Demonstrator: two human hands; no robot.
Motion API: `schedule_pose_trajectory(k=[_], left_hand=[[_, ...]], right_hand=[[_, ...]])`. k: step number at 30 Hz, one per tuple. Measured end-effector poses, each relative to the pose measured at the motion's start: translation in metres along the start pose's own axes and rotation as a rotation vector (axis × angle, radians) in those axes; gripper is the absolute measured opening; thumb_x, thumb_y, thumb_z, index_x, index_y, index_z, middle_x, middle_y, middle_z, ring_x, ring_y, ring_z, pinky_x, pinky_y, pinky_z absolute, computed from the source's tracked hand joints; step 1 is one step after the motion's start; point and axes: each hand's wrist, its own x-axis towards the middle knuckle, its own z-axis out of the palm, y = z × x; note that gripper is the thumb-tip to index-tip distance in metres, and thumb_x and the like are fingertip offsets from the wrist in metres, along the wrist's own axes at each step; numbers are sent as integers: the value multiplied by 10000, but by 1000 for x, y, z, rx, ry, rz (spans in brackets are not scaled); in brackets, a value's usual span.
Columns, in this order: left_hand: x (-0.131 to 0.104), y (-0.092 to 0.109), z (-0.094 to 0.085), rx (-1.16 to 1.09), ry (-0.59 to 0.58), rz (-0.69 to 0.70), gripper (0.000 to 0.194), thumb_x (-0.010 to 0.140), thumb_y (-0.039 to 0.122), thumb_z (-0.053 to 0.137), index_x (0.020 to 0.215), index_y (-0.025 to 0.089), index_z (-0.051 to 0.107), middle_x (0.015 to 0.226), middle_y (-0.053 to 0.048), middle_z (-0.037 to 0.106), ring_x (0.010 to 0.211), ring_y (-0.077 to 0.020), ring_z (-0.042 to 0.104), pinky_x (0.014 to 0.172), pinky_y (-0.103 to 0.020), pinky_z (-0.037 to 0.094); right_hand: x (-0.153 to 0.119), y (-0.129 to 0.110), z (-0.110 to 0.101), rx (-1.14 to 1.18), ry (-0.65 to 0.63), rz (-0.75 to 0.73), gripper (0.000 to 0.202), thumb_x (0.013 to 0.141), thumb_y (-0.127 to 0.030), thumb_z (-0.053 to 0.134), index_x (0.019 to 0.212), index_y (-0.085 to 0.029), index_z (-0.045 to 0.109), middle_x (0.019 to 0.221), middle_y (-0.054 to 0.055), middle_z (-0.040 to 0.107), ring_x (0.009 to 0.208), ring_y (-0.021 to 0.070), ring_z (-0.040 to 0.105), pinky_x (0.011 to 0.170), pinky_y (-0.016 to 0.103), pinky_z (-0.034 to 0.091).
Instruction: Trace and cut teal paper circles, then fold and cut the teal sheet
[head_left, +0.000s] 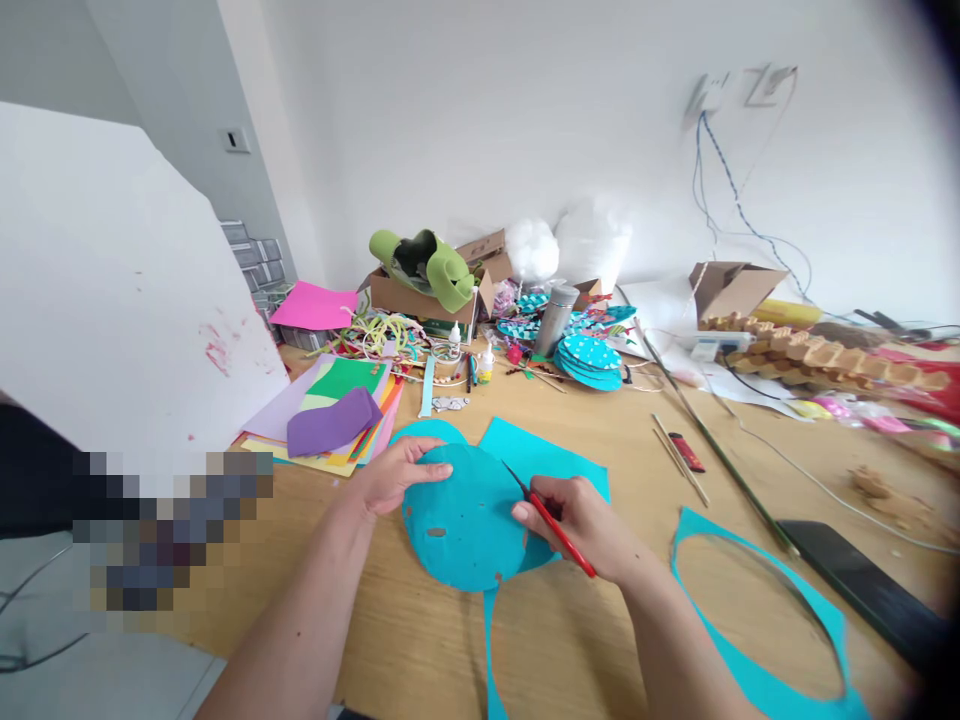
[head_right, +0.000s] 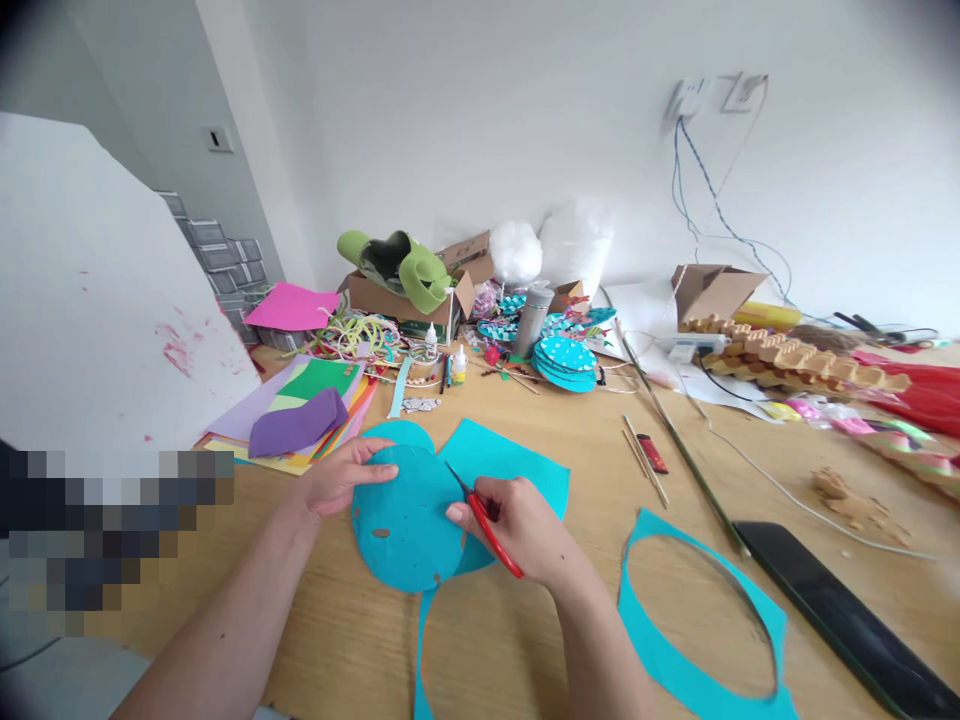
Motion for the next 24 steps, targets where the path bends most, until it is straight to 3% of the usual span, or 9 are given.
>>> schedule_pose_trajectory(k=[11, 15, 18, 21, 24], left_hand=[[2, -1, -3, -48, 7, 21, 259, 673, 266, 806, 885, 152, 713, 846, -44, 734, 749, -166, 666, 752, -292, 510], [1, 2, -6, -150, 64, 50, 298, 649, 241, 811, 917, 144, 725, 828, -66, 750, 724, -191, 690, 727, -310, 533], [3, 4, -10, -315, 182, 176, 295, 645, 221, 792, 926, 155, 730, 822, -66, 760, 742, -220, 707, 772, -367, 549], [7, 4, -11, -434, 318, 344, 312, 658, 195, 761, 969, 197, 727, 878, -45, 768, 871, -248, 709, 901, -448, 515], [9, 1, -9, -375, 285, 471, 278, 697, 238, 753, 974, 239, 738, 1044, -46, 747, 1102, -286, 636, 1026, -520, 421]], right_hand=[[1, -6, -1, 95, 41, 58, 510, 799, -614, 586, 587, -213, 354, 546, -55, 313, 526, 92, 227, 439, 220, 174], [1, -6, -5, 195, 180, 151, 530, 764, -669, 568, 586, -230, 331, 484, -58, 350, 454, 87, 301, 419, 213, 223], [2, -6, -10, 232, 311, 190, 530, 720, -683, 593, 567, -234, 358, 455, -52, 378, 418, 100, 381, 413, 220, 275], [3, -9, -11, 302, 324, 179, 517, 669, -657, 659, 551, -229, 394, 440, -42, 419, 409, 115, 433, 410, 229, 309], [7, -12, -5, 488, 286, 128, 480, 747, -662, 584, 617, -206, 505, 515, 19, 565, 461, 150, 525, 463, 259, 392]])
